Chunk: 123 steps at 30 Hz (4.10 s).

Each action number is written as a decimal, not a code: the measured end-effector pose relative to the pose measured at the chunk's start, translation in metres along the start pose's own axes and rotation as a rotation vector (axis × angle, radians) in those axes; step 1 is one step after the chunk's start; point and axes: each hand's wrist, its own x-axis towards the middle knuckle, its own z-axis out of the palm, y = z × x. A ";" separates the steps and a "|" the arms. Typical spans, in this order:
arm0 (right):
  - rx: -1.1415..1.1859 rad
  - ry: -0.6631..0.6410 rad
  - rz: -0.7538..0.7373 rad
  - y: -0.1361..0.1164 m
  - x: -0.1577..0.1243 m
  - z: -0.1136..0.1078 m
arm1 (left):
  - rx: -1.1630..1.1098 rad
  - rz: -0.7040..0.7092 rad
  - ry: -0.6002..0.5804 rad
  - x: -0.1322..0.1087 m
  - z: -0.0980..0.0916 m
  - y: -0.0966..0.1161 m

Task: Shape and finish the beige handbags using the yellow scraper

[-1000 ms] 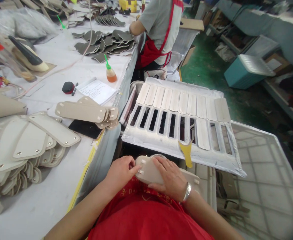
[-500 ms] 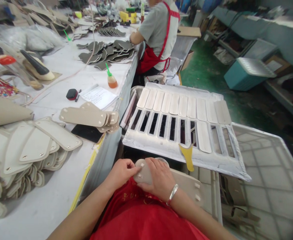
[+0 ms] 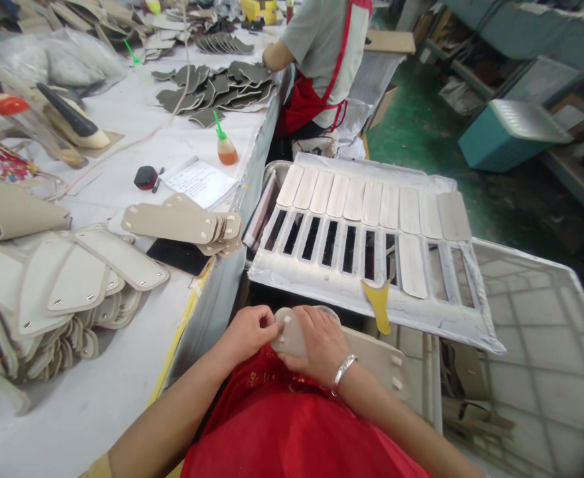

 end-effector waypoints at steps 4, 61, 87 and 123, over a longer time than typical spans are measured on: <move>0.011 0.005 -0.035 0.005 -0.009 -0.001 | 0.015 0.012 -0.074 0.001 -0.002 0.000; -0.032 -0.017 0.069 0.087 -0.103 -0.041 | 0.350 0.181 0.189 -0.022 0.022 0.012; 0.000 -0.022 0.021 -0.003 -0.011 -0.005 | -0.340 0.107 -0.009 -0.019 0.020 -0.018; 0.111 0.042 0.348 0.099 -0.075 -0.043 | 0.872 0.563 -0.080 0.018 0.077 0.077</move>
